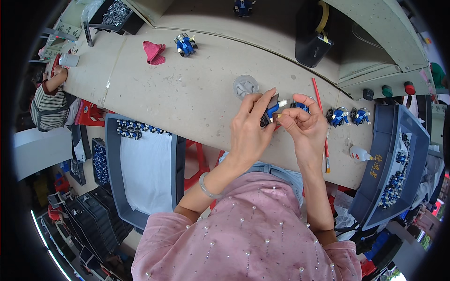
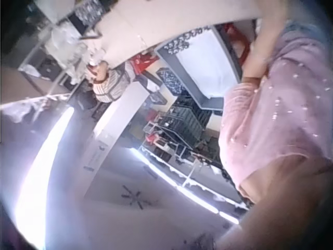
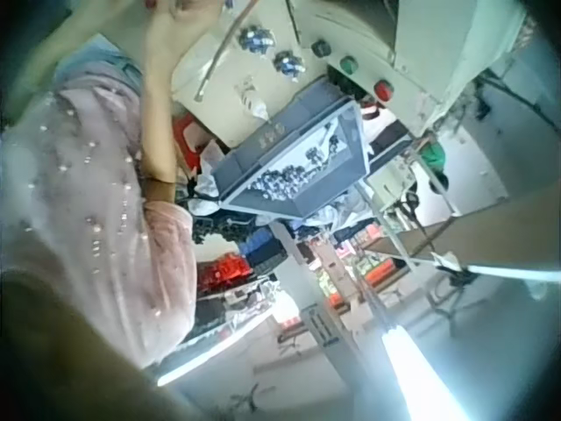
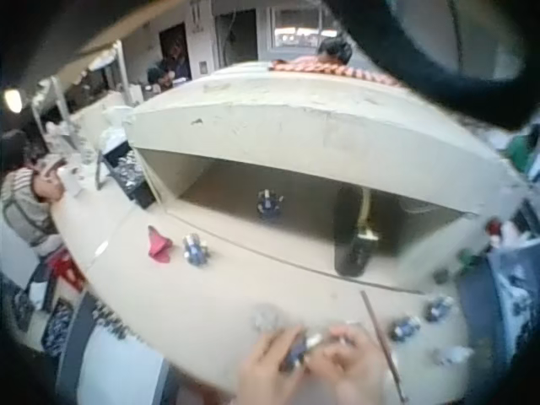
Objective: The person assembles small toy robots by gluing their parts together on a workbench, applying glue with a brush from a glue bottle.
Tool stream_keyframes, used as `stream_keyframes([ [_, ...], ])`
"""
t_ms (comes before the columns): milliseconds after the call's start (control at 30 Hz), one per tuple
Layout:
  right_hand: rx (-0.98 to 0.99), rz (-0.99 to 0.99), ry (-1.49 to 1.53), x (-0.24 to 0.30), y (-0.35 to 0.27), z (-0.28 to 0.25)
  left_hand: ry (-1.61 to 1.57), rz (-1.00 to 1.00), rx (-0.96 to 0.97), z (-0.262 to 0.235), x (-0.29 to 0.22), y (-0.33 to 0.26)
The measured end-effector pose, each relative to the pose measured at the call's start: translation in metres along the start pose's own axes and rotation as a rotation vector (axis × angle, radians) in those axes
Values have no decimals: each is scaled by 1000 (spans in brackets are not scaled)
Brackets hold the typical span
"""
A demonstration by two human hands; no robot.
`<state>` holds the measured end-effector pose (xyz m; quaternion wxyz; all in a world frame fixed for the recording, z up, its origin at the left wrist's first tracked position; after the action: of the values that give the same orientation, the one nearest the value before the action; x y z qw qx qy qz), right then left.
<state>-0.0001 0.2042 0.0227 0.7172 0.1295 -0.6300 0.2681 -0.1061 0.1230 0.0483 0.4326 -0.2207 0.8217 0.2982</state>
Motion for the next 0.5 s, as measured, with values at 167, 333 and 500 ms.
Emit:
stream_keyframes([
  [167, -94, -2, -42, 1, 1, -5, 86, 50, -35, 1, -3, -3],
  [333, -106, -2, -83, 2, -1, -5, 137, 143, -76, -3, -10, -5],
  [500, -78, 14, -104, -1, -4, -1, 161, 164, -64, -8, -14, -8],
])
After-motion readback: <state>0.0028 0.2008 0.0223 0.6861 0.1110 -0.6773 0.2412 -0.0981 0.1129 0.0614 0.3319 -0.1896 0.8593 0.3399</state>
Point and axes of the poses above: each hand's wrist, its own y-axis towards the middle knuckle, its own z-axis out of the palm, x = y × z, the point moved 10 cm from there along y, towards the middle knuckle, and after that the axes turned 2 degrees about -z, right-handed, at the moved point
